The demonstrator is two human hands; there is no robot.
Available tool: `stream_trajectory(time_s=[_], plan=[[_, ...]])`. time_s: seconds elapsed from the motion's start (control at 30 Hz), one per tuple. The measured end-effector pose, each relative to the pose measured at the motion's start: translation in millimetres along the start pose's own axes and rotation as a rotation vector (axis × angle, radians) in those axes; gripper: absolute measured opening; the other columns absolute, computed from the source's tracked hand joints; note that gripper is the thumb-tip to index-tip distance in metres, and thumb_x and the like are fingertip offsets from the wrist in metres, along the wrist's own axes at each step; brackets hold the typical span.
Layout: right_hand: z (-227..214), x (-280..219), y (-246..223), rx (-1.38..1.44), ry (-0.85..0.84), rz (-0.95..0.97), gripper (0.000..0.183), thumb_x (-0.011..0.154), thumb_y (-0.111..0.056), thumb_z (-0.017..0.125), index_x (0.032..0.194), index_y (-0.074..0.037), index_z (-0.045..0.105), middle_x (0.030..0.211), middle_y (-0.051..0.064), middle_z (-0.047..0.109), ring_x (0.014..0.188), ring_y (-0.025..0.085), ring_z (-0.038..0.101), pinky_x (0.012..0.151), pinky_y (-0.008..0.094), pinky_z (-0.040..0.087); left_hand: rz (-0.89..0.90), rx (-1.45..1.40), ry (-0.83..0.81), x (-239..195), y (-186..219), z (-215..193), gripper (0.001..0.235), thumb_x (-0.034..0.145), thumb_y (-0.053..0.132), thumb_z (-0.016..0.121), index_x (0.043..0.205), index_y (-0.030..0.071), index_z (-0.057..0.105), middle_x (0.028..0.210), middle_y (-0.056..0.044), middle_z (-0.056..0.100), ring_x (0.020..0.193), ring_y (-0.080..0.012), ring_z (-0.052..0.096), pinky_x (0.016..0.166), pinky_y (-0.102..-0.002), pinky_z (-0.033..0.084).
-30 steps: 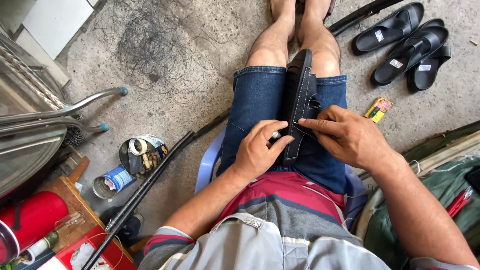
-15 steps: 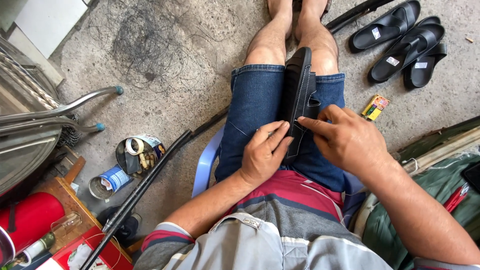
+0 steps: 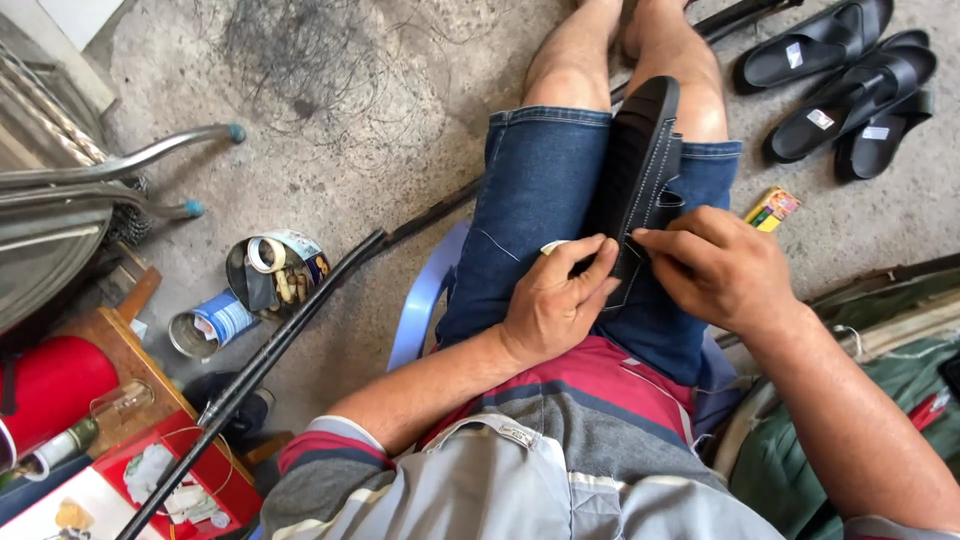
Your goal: The person sits on a blue plastic chair and sews a black slipper using a needle and thread. They briefly pause to pick up a smartphone, interact with the screen, and place it back before resuming the sewing task on the slipper.
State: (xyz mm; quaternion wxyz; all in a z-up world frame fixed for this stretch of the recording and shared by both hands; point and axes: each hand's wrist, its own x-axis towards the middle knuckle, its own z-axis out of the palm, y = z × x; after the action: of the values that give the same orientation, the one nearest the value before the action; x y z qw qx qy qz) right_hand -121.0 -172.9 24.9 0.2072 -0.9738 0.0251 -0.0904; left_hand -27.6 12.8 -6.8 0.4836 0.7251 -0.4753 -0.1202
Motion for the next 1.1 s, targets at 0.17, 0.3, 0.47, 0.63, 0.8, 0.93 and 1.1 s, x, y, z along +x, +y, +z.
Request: stream_trajectory(time_s=[0.17, 0.3, 0.47, 0.63, 0.8, 0.93, 1.1], plan=[[-1.0, 6.6, -0.6, -0.029, 0.022, -0.017, 0.013, 0.086, -0.014, 0.067, 0.099, -0.015, 0.066, 0.083, 0.002, 0.057, 0.071, 0.018, 0.058, 0.058, 0.029, 0.046, 0.004, 0.004, -0.015, 0.0, 0.9, 5.8, 0.054, 0.089, 0.004, 0.065, 0.135, 0.009, 0.036, 0.119, -0.018, 0.05, 0.105, -0.0321, 0.058, 0.097, -0.038, 0.049], [1.0, 11.4, -4.8, -0.031, 0.055, -0.015, 0.008, 0.087, -0.009, 0.067, 0.094, -0.012, 0.065, 0.077, 0.004, 0.056, 0.068, 0.021, 0.056, 0.058, 0.031, 0.045, -0.02, 0.025, -0.003, -1.0, 2.0, 9.1, 0.056, 0.09, 0.005, 0.064, 0.137, 0.011, 0.034, 0.121, -0.017, 0.05, 0.107, -0.0332, 0.057, 0.097, -0.038, 0.05], [-7.1, 11.9, -7.9, -0.035, -0.002, 0.009, 0.012, 0.088, -0.009, 0.066, 0.1, -0.011, 0.066, 0.082, 0.003, 0.059, 0.073, 0.018, 0.058, 0.063, 0.029, 0.047, 0.021, 0.096, -0.014, -4.7, 6.4, 5.9, 0.066, 0.091, 0.021, 0.062, 0.142, 0.01, 0.021, 0.126, -0.021, 0.045, 0.115, -0.0338, 0.053, 0.101, -0.04, 0.046], [-11.4, 2.3, -8.0, -0.002, -0.002, -0.046, 0.021, 0.09, -0.011, 0.066, 0.111, -0.01, 0.064, 0.09, 0.005, 0.06, 0.071, 0.02, 0.055, 0.062, 0.032, 0.047, 0.03, 0.089, -0.068, -3.3, 8.6, -2.1, 0.065, 0.091, 0.024, 0.062, 0.141, 0.006, 0.023, 0.13, -0.022, 0.042, 0.119, -0.0335, 0.051, 0.101, -0.04, 0.045], [-13.5, -9.6, -9.0, -0.173, -0.111, -0.021, 0.034, 0.09, -0.013, 0.061, 0.123, -0.02, 0.058, 0.094, 0.0, 0.058, 0.069, 0.018, 0.054, 0.051, 0.03, 0.047, 0.021, 0.084, -0.066, -2.3, 11.4, -5.5, 0.057, 0.092, 0.018, 0.06, 0.137, 0.004, 0.029, 0.129, -0.02, 0.043, 0.116, -0.0344, 0.051, 0.103, -0.041, 0.044], [-29.9, -20.9, -6.3, -0.237, -0.299, 0.08, 0.047, 0.084, -0.024, 0.059, 0.13, -0.032, 0.05, 0.098, -0.001, 0.055, 0.069, 0.018, 0.06, 0.047, 0.032, 0.05, -0.008, -0.021, -0.097, -3.5, 7.9, -7.1, 0.056, 0.089, 0.012, 0.058, 0.136, 0.001, 0.029, 0.129, -0.024, 0.042, 0.118, -0.0389, 0.048, 0.105, -0.044, 0.039], [-56.9, -8.2, -15.4, -0.103, -0.145, -0.005, 0.032, 0.089, -0.011, 0.059, 0.12, -0.02, 0.06, 0.094, 0.001, 0.06, 0.075, 0.017, 0.058, 0.062, 0.03, 0.048, 0.023, 0.037, -0.021, -5.3, 7.4, -5.6, 0.06, 0.092, 0.014, 0.06, 0.139, 0.004, 0.025, 0.129, -0.023, 0.042, 0.115, -0.0361, 0.052, 0.1, -0.042, 0.045]])
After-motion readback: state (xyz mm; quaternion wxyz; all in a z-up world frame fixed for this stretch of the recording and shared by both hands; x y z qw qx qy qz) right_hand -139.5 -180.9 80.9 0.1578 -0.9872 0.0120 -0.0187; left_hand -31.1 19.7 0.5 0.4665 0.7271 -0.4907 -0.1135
